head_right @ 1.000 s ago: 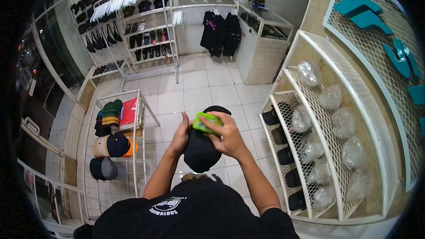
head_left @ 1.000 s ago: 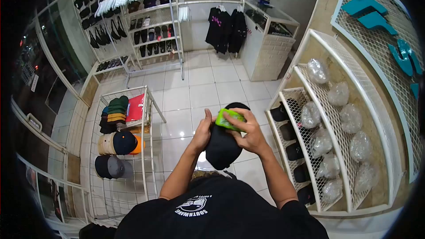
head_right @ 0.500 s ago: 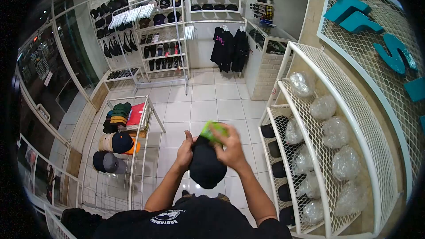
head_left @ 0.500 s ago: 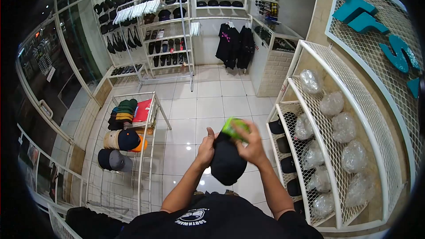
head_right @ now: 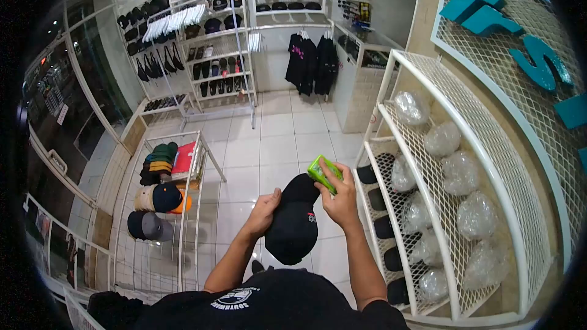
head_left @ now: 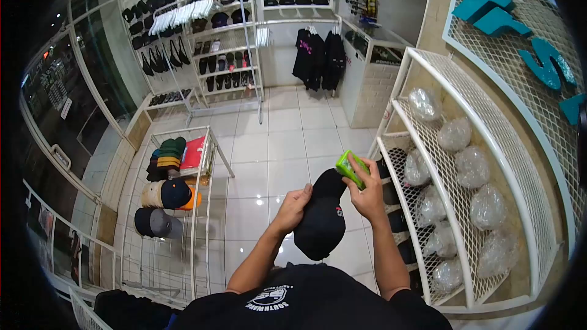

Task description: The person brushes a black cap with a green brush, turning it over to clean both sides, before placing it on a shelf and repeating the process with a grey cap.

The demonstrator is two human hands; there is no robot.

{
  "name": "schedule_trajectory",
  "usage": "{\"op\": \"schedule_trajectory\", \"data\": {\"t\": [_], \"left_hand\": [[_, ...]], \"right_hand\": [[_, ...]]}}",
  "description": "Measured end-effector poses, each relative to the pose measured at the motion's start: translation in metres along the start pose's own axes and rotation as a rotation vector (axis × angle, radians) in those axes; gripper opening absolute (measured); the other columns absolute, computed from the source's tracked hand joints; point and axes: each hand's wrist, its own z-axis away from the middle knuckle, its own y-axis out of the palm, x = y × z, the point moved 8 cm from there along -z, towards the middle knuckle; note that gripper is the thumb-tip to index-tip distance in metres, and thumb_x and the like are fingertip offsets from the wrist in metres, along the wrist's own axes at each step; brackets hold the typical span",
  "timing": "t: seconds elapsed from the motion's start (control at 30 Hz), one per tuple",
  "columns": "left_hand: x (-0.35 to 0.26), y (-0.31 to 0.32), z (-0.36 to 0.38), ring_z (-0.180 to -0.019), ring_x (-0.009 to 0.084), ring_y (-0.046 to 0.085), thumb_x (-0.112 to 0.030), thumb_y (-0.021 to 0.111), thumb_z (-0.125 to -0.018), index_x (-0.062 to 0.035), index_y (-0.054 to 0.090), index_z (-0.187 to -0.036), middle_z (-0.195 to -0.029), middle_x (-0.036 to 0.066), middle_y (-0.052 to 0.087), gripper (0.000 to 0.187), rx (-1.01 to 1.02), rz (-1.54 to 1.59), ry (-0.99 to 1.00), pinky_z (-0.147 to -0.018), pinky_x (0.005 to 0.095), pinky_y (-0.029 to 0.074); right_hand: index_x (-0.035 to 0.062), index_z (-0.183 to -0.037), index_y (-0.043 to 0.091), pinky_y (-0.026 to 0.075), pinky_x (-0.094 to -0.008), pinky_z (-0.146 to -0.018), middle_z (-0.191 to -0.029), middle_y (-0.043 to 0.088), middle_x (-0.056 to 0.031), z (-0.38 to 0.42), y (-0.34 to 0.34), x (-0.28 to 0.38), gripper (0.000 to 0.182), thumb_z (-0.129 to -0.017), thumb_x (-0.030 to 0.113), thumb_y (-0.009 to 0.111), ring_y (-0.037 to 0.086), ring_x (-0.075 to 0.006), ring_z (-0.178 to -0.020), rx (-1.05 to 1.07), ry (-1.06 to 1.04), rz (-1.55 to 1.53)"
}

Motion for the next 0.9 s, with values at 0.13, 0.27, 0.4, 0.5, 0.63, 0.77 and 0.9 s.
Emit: {"op": "schedule_trajectory", "data": {"t": [0.13,0.27,0.4,0.5,0.63,0.77,0.9], "left_hand": [[0.002,0.007,-0.008,-0.082,0.0074,0.064,-0.04,0.044,-0.11,0.0004,0.069,-0.103,-0.093,0.002,0.069,0.048,0.023,0.18,0.078,-0.076,0.0234,0.053],[0.004,0.009,-0.005,-0.08,0.0092,0.067,-0.034,0.044,-0.111,0.0038,0.069,-0.106,-0.094,0.006,0.072,0.046,0.035,0.276,0.08,-0.073,0.0246,0.056],[0.009,0.013,-0.011,-0.08,0.0086,0.067,-0.033,0.042,-0.112,0.0037,0.068,-0.107,-0.094,0.005,0.072,0.046,0.055,0.3,0.125,-0.072,0.0238,0.055],[0.012,0.014,-0.007,-0.081,0.0079,0.066,-0.032,0.041,-0.112,0.0035,0.067,-0.107,-0.095,0.004,0.071,0.045,0.041,0.27,0.112,-0.072,0.0227,0.055],[0.02,0.014,-0.003,-0.083,0.0066,0.065,-0.031,0.041,-0.112,0.0037,0.067,-0.111,-0.096,0.004,0.071,0.043,0.069,0.252,0.113,-0.075,0.0224,0.054],[0.026,0.012,0.0,-0.083,0.0054,0.063,-0.029,0.043,-0.112,0.0037,0.067,-0.112,-0.096,0.002,0.07,0.041,0.047,0.234,0.127,-0.075,0.0221,0.053],[0.034,0.006,-0.001,-0.084,0.005,0.062,-0.027,0.045,-0.111,0.0041,0.067,-0.112,-0.096,0.001,0.069,0.038,0.135,0.186,0.127,-0.076,0.022,0.053]], "right_hand": [[0.0161,-0.135,0.067,0.048,-0.0408,-0.101,-0.129,0.057,-0.0174,0.023,0.017,0.05,0.064,-0.075,-0.003,0.078,0.058,-0.0357,-0.117,0.251,-0.296,-0.031],[0.0193,-0.137,0.066,0.046,-0.0419,-0.1,-0.124,0.058,-0.018,0.017,-0.004,-0.009,0.062,-0.078,0.004,0.077,0.057,-0.0372,-0.113,-0.058,0.0,0.035],[0.0232,-0.135,0.067,0.045,-0.0436,-0.102,-0.121,0.06,-0.0164,0.037,0.02,0.025,0.063,-0.076,0.003,0.078,0.058,-0.0346,-0.114,0.173,-0.225,-0.041],[0.0221,-0.135,0.067,0.047,-0.0432,-0.099,-0.122,0.06,-0.0177,0.03,0.007,0.0,0.063,-0.076,0.003,0.078,0.058,-0.036,-0.113,0.084,-0.083,0.001],[0.0228,-0.137,0.066,0.045,-0.0443,-0.102,-0.124,0.058,-0.0178,0.041,0.005,0.002,0.066,-0.075,0.003,0.078,0.057,-0.0347,-0.117,0.045,-0.073,0.08],[0.0231,-0.138,0.065,0.046,-0.0437,-0.101,-0.125,0.058,-0.0166,0.044,0.009,0.0,0.066,-0.076,0.004,0.078,0.057,-0.0349,-0.118,0.166,-0.061,-0.028],[0.0198,-0.138,0.065,0.048,-0.0437,-0.098,-0.125,0.057,-0.0189,0.047,0.003,-0.017,0.064,-0.078,0.004,0.079,0.058,-0.0365,-0.114,-0.019,0.072,0.069]]}}
